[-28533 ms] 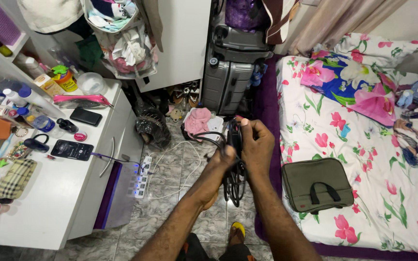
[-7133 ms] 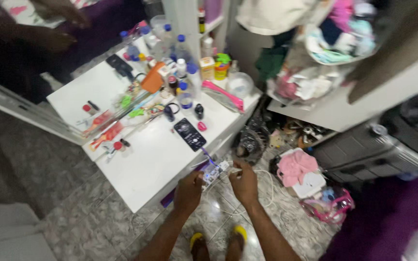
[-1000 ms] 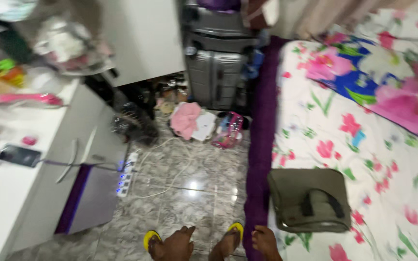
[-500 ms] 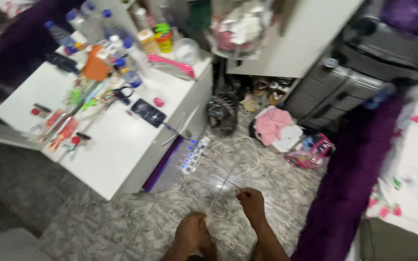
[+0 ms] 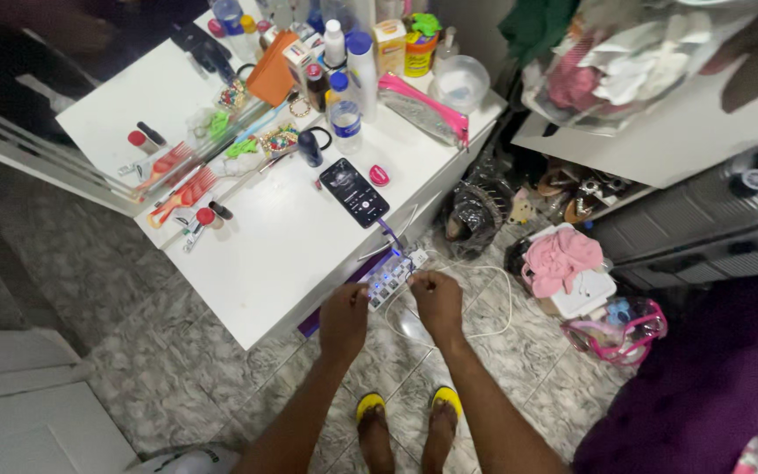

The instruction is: The person picks up a laptop from a vanity desk, opens a laptop bag on the bed, and places the laptop inside. They gather a charger and cables from the floor, unplug them from a power strip, coil them, and put them in the bag, then add a phone, a small card-like item, and a water bottle before adjusting the bag's contents.

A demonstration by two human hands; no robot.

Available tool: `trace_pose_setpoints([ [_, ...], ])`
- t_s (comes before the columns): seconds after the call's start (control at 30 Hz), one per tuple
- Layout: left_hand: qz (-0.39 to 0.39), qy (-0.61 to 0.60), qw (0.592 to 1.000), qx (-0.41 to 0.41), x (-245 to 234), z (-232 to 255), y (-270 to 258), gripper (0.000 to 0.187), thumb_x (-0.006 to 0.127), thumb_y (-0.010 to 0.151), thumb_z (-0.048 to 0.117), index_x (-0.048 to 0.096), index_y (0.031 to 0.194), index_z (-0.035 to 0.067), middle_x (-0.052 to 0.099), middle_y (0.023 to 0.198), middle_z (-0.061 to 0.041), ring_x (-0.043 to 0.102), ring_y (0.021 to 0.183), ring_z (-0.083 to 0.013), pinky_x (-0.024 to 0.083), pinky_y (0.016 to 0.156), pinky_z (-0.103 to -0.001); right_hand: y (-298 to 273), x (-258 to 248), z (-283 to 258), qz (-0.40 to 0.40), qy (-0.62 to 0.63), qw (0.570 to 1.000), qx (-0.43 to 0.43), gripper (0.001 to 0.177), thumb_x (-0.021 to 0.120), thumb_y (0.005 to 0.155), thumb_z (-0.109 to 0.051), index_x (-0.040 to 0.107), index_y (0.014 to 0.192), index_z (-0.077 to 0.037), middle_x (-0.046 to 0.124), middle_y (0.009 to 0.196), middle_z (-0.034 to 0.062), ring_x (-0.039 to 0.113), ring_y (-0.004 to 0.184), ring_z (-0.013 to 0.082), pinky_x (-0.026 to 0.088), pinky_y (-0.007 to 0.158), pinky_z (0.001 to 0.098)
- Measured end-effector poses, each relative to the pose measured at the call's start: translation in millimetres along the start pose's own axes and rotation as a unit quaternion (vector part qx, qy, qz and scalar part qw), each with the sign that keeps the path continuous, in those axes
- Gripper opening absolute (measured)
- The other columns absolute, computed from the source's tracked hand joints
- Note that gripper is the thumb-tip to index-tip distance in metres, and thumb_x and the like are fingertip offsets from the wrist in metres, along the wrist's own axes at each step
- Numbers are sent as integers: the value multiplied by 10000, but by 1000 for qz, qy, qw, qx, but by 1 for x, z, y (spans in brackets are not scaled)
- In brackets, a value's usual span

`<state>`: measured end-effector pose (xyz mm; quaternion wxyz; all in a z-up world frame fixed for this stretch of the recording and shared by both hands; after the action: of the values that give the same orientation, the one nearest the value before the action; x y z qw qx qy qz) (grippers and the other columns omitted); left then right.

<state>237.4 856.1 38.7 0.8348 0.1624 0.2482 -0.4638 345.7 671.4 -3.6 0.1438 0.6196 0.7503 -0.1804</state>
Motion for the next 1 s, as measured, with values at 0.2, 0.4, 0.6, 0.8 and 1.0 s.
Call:
trace_pose_setpoints([
  [0.2, 65, -118, 991, -11, 26, -19, 59, 386, 557, 1004, 212, 624, 1276, -55, 737, 1031, -189, 719, 854, -286, 563, 782, -396, 70, 33, -20, 42, 79, 986, -141, 111, 766, 846, -69, 726, 931, -10, 723, 842, 63, 663, 777, 130, 538, 753, 297],
  [0.4, -14, -303, 946, -113, 70, -37, 91, 436, 450, 992, 38, 523, 1405, -79, 726, 1133, -145, 701, 896, -177, 567, 779, -302, 96, 73, -17, 4, 156, 985, -70, 147, 748, 865, -18, 728, 1007, 15, 715, 790, 55, 647, 683, 103, 540, 620, 262],
  [0.6, -11, -267, 960, -82, 69, -26, 88, 457, 442, 1017, 18, 502, 1461, -73, 708, 1172, -165, 719, 992, -193, 578, 866, -309, 89, 73, -27, -2, 182, 982, -40, 164, 707, 886, 49, 744, 1044, 33, 727, 812, 35, 649, 681, 69, 541, 599, 228],
  [0.8, -1, -267, 954, -135, 66, -23, 82, 472, 463, 989, 25, 452, 1446, -95, 673, 1255, -165, 690, 1075, -204, 577, 879, -315, 81, 57, -40, 5, 105, 989, -109, 302, 701, 863, 80, 774, 1135, -27, 625, 815, 31, 563, 685, 99, 476, 606, 277],
  [1.0, 65, -255, 959, -106, 63, -20, 68, 416, 509, 975, 14, 550, 1369, -109, 734, 1179, -178, 720, 980, -189, 564, 866, -299, 90, 48, -1, 27, 108, 985, -128, 271, 711, 858, 49, 758, 1116, -16, 637, 873, 25, 586, 724, 92, 506, 658, 241],
])
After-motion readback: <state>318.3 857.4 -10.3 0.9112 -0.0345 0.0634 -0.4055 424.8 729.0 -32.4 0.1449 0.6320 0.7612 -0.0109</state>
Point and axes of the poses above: each hand's wrist, its own y-axis towards the middle knuckle, its own x-axis out of the palm, z = x × y, the point moved 7 cm from there along y, towards the middle knuckle
